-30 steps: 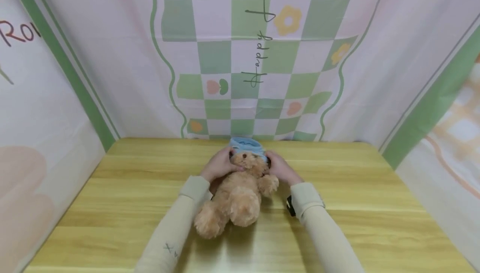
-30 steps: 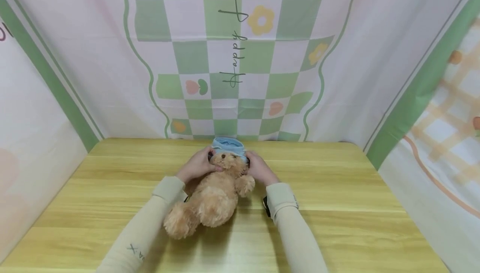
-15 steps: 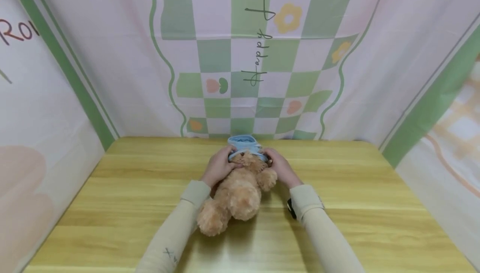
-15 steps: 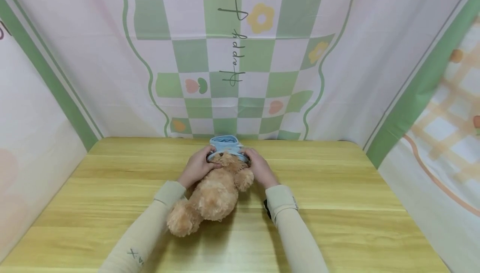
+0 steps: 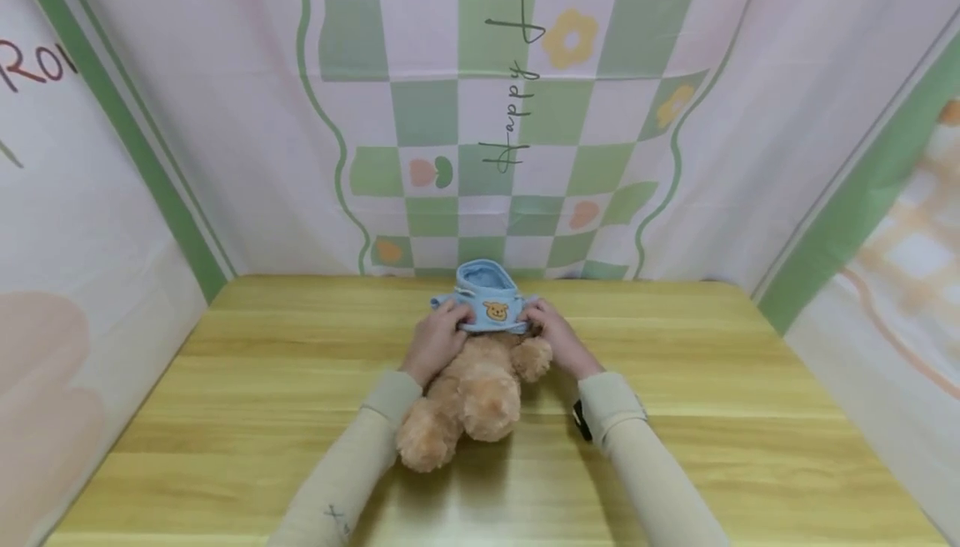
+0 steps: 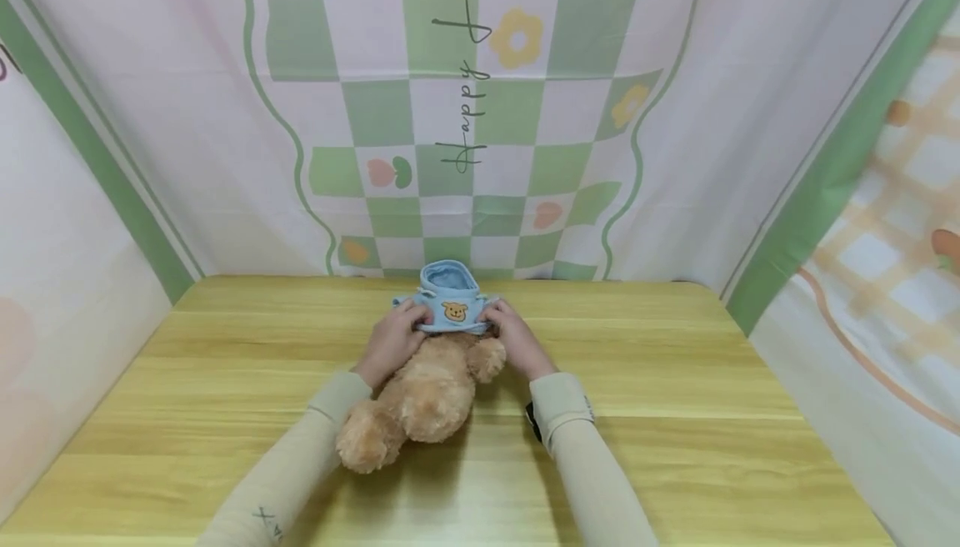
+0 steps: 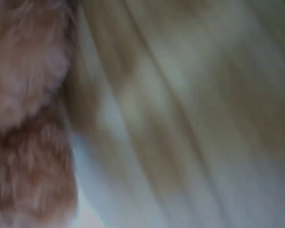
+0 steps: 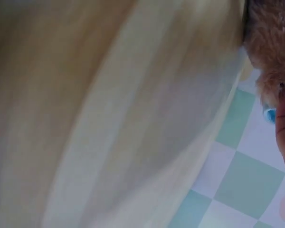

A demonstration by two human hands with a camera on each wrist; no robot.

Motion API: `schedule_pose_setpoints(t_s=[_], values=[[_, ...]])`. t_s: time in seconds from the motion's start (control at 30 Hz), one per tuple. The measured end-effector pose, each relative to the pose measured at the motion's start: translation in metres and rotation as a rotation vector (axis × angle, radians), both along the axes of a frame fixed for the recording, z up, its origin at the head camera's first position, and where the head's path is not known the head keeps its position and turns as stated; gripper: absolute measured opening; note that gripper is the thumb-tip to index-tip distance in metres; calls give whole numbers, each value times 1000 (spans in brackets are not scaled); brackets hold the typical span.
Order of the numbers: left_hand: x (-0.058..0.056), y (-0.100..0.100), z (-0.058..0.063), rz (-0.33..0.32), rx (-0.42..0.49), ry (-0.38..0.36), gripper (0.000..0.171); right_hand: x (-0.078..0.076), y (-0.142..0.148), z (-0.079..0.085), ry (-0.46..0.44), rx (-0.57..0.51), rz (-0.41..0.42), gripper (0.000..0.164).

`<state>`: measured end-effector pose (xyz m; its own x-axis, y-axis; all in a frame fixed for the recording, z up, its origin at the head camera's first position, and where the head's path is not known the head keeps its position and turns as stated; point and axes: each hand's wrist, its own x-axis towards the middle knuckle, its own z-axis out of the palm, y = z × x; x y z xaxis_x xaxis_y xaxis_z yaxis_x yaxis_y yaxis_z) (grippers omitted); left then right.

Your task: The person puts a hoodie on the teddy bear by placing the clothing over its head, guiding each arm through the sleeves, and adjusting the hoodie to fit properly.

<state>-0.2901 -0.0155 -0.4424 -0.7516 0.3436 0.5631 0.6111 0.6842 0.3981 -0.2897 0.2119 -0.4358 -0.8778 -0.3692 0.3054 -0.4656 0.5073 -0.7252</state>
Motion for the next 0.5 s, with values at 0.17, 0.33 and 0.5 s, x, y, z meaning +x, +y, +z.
schedule_pose_setpoints(t_s=[0.17,0.33,0.5], values=[[-1,-17,-1,-113,21,-239,21,1,1,0,-25,9,55,30],[6,-28,0,-195,17,-534,56,-3,-3,-1,-56,2,51,29],[12,-27,-2,-193,16,-579,68,-3,-9,1,-64,5,-54,29]])
